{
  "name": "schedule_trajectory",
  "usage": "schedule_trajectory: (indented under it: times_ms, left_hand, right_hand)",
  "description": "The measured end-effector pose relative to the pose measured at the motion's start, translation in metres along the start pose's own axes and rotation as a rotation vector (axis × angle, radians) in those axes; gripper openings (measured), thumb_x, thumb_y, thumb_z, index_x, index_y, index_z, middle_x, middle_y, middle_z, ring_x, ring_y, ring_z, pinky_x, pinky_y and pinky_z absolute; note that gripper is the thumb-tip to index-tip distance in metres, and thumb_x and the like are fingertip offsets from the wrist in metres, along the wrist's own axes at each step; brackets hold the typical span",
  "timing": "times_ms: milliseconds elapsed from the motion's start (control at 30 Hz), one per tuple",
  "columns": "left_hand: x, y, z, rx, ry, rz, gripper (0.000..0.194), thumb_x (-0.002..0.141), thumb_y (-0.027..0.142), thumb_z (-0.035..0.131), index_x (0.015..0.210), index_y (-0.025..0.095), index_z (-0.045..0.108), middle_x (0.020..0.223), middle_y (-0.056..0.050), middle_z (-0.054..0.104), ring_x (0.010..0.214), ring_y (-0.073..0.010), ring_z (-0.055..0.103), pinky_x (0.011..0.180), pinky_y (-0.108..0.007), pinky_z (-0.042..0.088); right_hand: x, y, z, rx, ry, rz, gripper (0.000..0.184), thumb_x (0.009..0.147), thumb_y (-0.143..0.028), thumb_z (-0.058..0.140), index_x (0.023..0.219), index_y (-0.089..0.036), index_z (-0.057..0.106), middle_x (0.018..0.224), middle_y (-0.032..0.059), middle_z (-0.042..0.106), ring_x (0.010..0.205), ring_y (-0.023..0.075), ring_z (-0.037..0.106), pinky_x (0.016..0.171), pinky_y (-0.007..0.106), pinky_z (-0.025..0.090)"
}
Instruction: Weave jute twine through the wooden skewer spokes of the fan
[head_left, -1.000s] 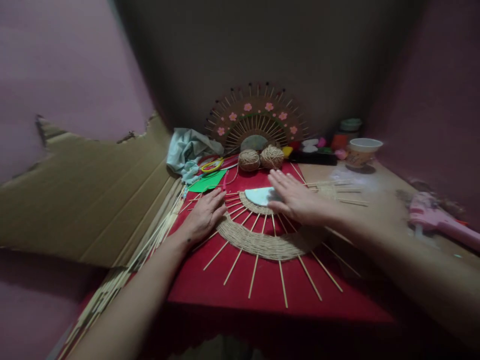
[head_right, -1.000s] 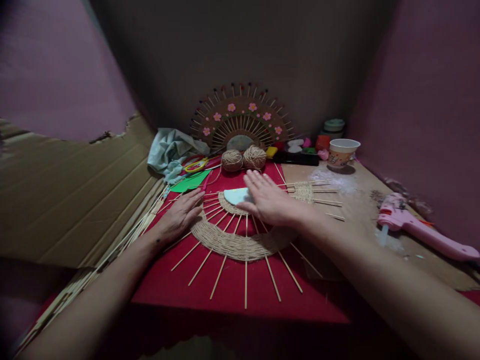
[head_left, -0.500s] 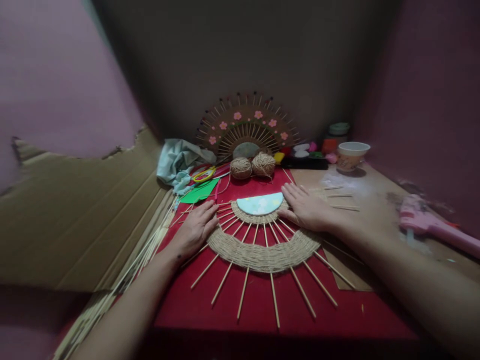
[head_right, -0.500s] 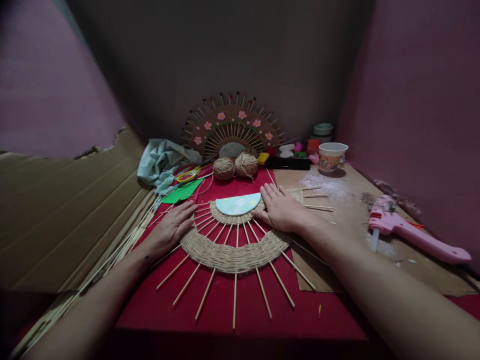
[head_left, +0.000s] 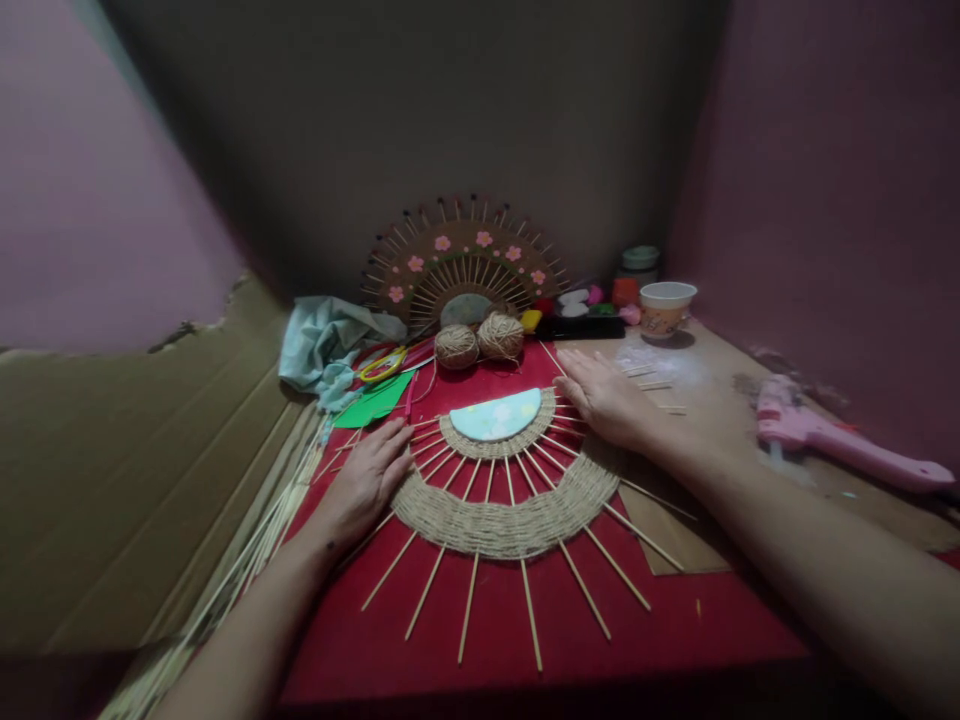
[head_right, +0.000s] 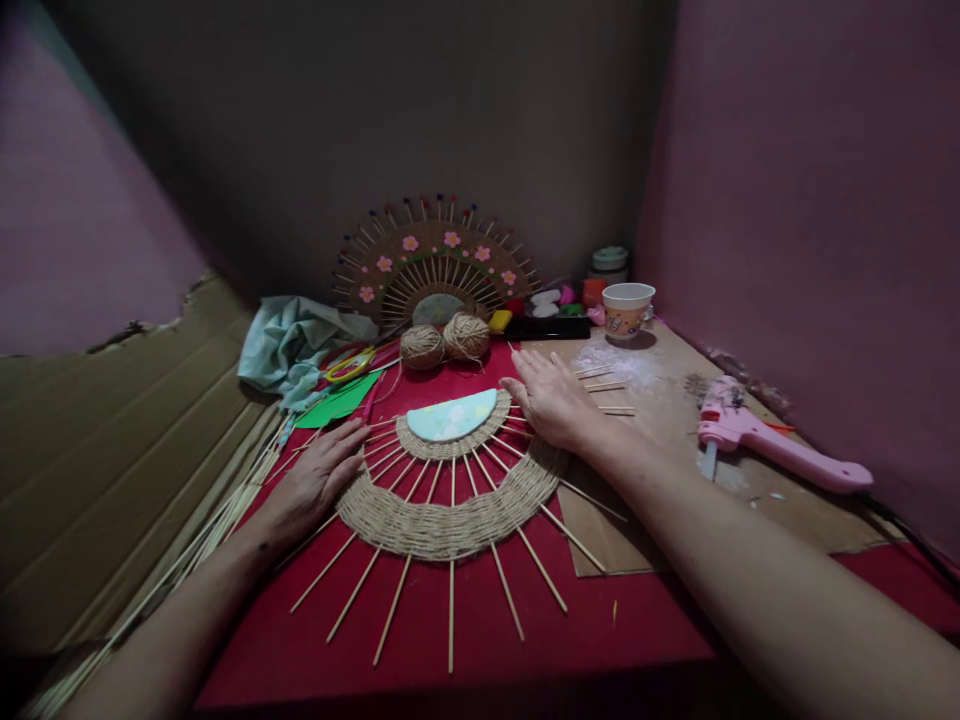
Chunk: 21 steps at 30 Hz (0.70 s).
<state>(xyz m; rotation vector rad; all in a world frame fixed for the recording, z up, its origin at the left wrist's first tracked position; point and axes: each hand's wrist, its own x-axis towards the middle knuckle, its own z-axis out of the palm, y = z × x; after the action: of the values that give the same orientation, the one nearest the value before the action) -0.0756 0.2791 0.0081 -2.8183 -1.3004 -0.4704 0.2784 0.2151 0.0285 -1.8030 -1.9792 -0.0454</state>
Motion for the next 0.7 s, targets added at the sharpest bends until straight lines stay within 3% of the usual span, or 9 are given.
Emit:
schedule_trajectory:
  times_ms: [200, 467, 600, 700]
  left_hand:
    - [0.000, -0.001, 0.000, 0.002, -0.010, 0.001, 0.057, 0.093, 0.048, 0.026, 0.131, 0.014, 0.050, 0.142, -0.012, 0.044, 0.132, -0.0241, 0.038, 0.110, -0.043, 0.032]
    - [0.001, -0.001, 0.001, 0.016, -0.007, 0.001, 0.057, 0.094, 0.049, 0.026, 0.131, 0.014, 0.050, 0.142, -0.011, 0.044, 0.132, -0.0245, 0.038, 0.110, -0.043, 0.032]
    - [0.000, 0.001, 0.001, 0.004, -0.021, 0.000, 0.058, 0.094, 0.049, 0.025, 0.132, 0.012, 0.048, 0.143, -0.012, 0.042, 0.133, -0.0237, 0.036, 0.111, -0.042, 0.030]
    - [0.000, 0.003, 0.001, 0.005, -0.016, -0.005, 0.056, 0.094, 0.048, 0.026, 0.131, 0.012, 0.049, 0.142, -0.012, 0.043, 0.133, -0.0240, 0.036, 0.112, -0.043, 0.029]
  right_hand:
    - [-0.001, 0.000, -0.001, 0.113, 0.094, 0.021, 0.061, 0.094, -0.045, 0.020, 0.140, -0.009, 0.039, 0.143, 0.0135, 0.041, 0.133, 0.0263, 0.036, 0.110, 0.048, 0.025]
    - [-0.002, -0.005, -0.003, 0.157, 0.105, -0.003, 0.060, 0.095, -0.043, 0.022, 0.141, -0.007, 0.038, 0.142, 0.0142, 0.041, 0.132, 0.0249, 0.037, 0.112, 0.046, 0.024]
    - [-0.012, -0.026, -0.008, 0.180, 0.044, -0.177, 0.060, 0.095, -0.045, 0.026, 0.144, -0.011, 0.031, 0.146, 0.0132, 0.035, 0.136, 0.0225, 0.030, 0.112, 0.045, 0.026]
    - [-0.026, -0.054, -0.013, 0.137, -0.144, -0.367, 0.063, 0.094, -0.048, 0.032, 0.146, -0.012, 0.025, 0.152, 0.0135, 0.022, 0.140, 0.0252, 0.019, 0.112, 0.047, 0.025]
